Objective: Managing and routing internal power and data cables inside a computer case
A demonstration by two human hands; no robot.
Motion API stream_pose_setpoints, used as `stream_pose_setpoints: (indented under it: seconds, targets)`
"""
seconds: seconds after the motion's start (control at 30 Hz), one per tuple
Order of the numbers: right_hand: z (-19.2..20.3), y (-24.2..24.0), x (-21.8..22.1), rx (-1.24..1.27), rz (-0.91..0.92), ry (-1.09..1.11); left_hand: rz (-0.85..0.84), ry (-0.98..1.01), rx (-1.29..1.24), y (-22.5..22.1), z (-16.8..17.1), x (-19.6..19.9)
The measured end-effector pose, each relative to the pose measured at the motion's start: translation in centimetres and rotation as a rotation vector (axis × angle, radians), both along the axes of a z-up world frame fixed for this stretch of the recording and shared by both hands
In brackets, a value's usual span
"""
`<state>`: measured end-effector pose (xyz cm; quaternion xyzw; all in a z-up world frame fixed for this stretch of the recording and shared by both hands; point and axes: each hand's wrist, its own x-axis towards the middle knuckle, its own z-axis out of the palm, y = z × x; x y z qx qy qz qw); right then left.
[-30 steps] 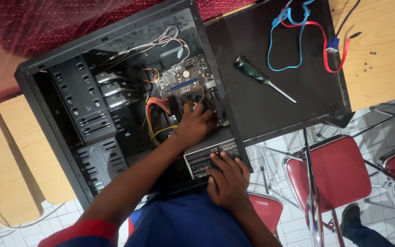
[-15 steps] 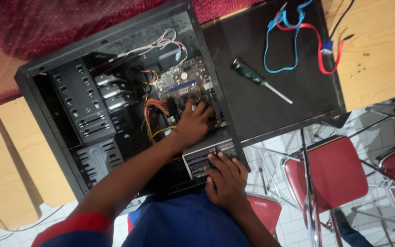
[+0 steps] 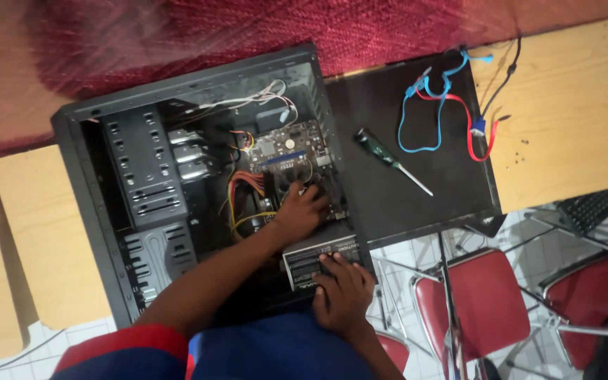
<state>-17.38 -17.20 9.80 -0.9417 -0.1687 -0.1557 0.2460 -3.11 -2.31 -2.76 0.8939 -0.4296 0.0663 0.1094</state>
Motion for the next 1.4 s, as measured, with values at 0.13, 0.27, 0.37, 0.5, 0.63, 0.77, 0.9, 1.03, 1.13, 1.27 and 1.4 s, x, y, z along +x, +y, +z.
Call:
stream_pose_setpoints:
  seconds: [0.13, 0.27, 0.37, 0.5, 0.63, 0.77, 0.9, 1.03, 1.13, 1.27, 1.4]
  targets:
    - [0.4, -0.2, 0.1, -0.016, 0.029, 0.005, -0.007, -0.079, -0.081, 0.3, -0.3, -0.1]
    - [-1.1, -1.4, -0.1, -0.069, 0.091, 0.022, 0.007, -0.078, -0.064, 0.3, 0.4, 0.0]
    - [-1.3, -2.2, 0.2, -0.067, 0.166, 0.004, 0.026, -0.016, 0.128, -0.1, -1.0, -0.4]
    - [-0.7, -2.8, 0.7, -0.051, 0.265, -0.018, 0.076, -0.181, -0.084, 0.0, 0.0, -0.6]
    - [-1.3, -3.4, 0.7, -0.077, 0.292, 0.053, 0.032, -0.199, -0.033, 0.4, -1.6, -0.1]
    - [0.4, -2.7, 1.1, -0.066, 0.282, 0.066, -0.01, -0.076, 0.028, 1.8, -0.6, -0.3]
    - [1.8, -2.7, 2.3, 0.107, 0.307, 0.12, 0.199, 0.032, -0.005, 8.7, 9.3, -1.0]
    - [1.0, -3.0, 7.1, 0.081, 0.323, 0.206, 0.768, 0.041, -0.441, 17.7, 16.0, -4.1]
    - [1.2, 0.6, 13.2, -0.178, 0.29, 0.378, 1.063, 0.001, -0.088, 22.6, 12.5, -5.4]
    - [-8.4, 2.7, 19.9, -0.739, 0.267, 0.87, 0.996, -0.054, 0.036, 23.5, 11.1, -6.4]
    - [-12.2, 3.4, 21.4, -1.035, 0.373, 0.995, 1.088, 0.097, 0.099, 23.3, 11.8, -6.2]
